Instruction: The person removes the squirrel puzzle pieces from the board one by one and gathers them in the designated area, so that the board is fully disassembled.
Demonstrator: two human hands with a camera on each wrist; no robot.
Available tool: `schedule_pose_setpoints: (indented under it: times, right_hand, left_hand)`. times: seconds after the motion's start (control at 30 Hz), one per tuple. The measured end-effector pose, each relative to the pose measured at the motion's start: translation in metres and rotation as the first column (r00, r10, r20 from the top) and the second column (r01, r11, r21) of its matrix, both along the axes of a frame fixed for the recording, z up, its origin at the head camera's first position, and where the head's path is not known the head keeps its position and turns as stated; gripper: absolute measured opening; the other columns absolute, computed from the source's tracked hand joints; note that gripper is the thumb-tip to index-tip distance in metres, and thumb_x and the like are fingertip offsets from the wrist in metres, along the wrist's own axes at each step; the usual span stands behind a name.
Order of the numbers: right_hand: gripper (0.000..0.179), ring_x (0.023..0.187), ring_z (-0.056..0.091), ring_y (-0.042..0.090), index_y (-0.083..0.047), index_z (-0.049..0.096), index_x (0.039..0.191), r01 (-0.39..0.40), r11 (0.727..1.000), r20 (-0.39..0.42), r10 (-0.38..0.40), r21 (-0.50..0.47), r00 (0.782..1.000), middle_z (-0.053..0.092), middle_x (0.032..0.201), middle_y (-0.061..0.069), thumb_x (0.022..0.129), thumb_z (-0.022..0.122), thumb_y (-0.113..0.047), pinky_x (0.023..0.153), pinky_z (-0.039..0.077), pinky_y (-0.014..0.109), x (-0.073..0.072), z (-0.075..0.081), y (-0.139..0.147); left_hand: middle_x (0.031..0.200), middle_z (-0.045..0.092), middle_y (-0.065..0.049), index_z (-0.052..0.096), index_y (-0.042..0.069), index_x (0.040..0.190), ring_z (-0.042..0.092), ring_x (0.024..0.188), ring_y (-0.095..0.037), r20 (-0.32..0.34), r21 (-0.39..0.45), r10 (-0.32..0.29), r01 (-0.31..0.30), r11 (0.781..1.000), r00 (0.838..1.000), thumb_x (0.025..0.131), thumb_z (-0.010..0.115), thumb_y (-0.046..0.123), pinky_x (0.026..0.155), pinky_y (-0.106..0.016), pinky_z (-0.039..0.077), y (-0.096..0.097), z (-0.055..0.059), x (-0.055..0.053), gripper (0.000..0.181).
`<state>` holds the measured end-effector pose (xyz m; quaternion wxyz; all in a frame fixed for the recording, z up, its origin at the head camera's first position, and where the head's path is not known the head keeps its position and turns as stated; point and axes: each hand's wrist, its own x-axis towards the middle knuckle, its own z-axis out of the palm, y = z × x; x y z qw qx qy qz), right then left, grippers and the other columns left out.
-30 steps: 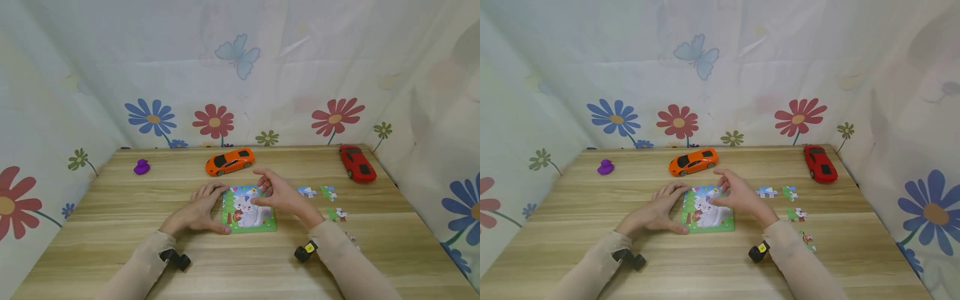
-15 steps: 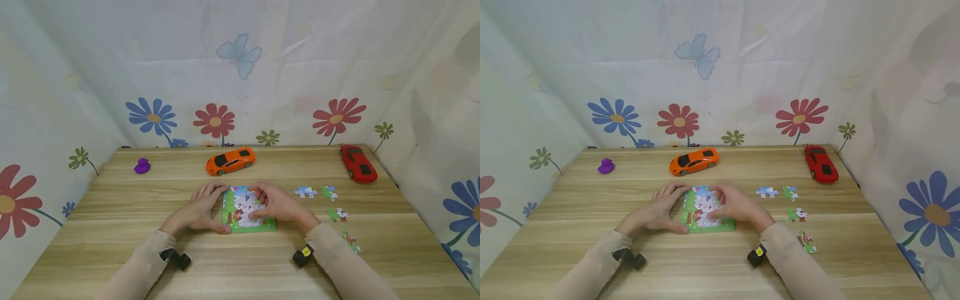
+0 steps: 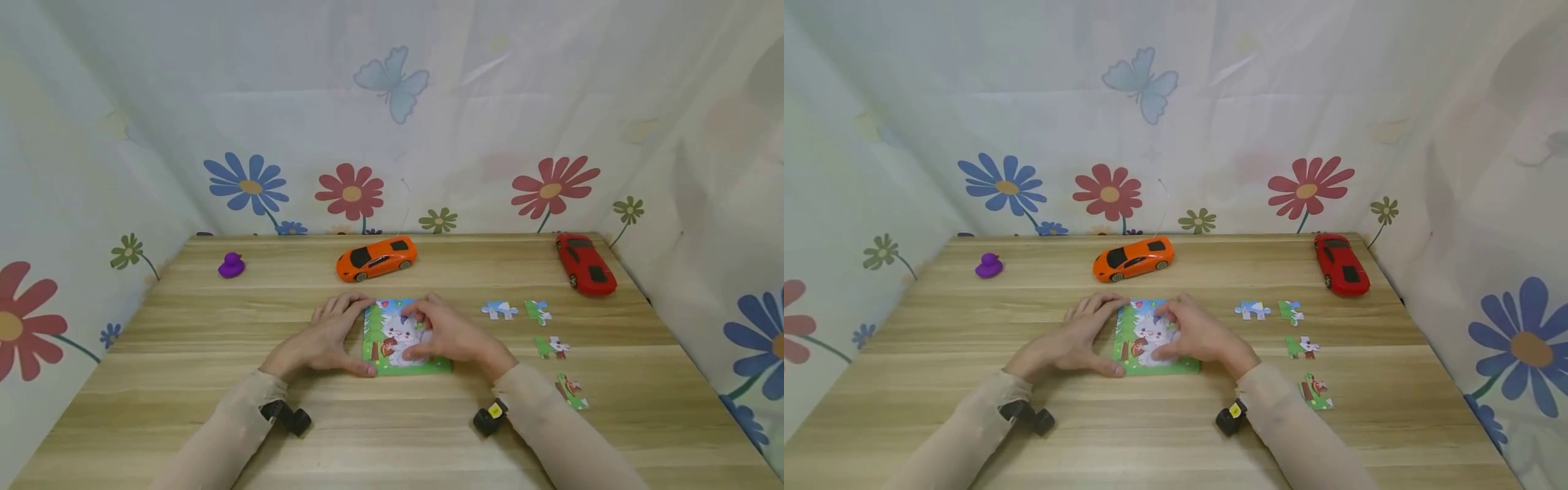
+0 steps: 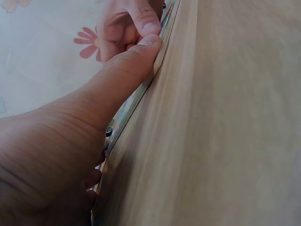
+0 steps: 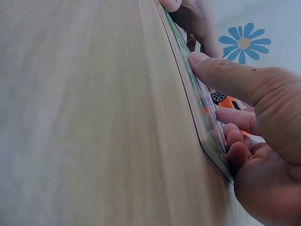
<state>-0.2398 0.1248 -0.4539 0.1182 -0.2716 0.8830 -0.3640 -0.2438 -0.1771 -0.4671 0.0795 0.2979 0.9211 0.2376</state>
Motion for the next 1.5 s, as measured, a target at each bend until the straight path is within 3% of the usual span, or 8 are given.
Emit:
schedule_pose_setpoints:
  times: [0.53,0.9,1.27,1.5]
  right_hand:
    - [0.069,0.113,0.053,0.026,-0.008,0.057,0.142,-0.03,0.998,-0.001,0.03,-0.052,1.0,0.055,0.123,0.01,0.089,0.098,-0.026,0.1,0.046,0.04,0.0015,-0.0015,-0.0035]
    - [0.069,0.12,0.054,0.025,-0.007,0.057,0.144,-0.034,0.997,0.024,0.035,-0.075,0.999,0.057,0.132,0.009,0.09,0.096,-0.024,0.108,0.047,0.044,-0.0015,-0.0039,-0.0019]
    - [0.055,0.107,0.054,0.024,-0.004,0.062,0.145,-0.035,0.992,0.057,0.043,-0.123,0.997,0.061,0.126,0.01,0.096,0.088,-0.01,0.096,0.048,0.037,-0.0047,-0.0025,0.0033]
    - [0.053,0.101,0.054,0.024,-0.004,0.065,0.143,-0.03,0.992,0.067,0.038,-0.124,0.997,0.063,0.12,0.009,0.096,0.088,-0.011,0.09,0.048,0.031,-0.0059,0.0004,0.0055]
  left_hand:
    - [0.175,0.031,-0.012,0.034,0.014,0.174,0.03,0.156,-0.039,-0.008,0.008,-0.013,0.013,1.0,1.0,0.072,0.093,0.079,0.12,-0.067,0.03,-0.0027,-0.0027,0.0002,0.134]
    - [0.175,0.031,-0.012,0.034,0.014,0.174,0.029,0.157,-0.039,-0.004,0.01,-0.011,0.011,1.0,1.0,0.073,0.093,0.078,0.121,-0.067,0.029,-0.0014,-0.0017,-0.0004,0.134]
    - [0.175,0.031,-0.012,0.034,0.014,0.174,0.029,0.157,-0.039,0.0,0.004,-0.006,0.006,1.0,1.0,0.072,0.093,0.078,0.122,-0.067,0.028,-0.001,0.0011,-0.0004,0.134]
    - [0.175,0.031,-0.013,0.034,0.014,0.174,0.029,0.157,-0.039,-0.007,0.004,-0.007,0.007,1.0,1.0,0.073,0.093,0.078,0.121,-0.067,0.029,-0.001,-0.0002,-0.0009,0.134]
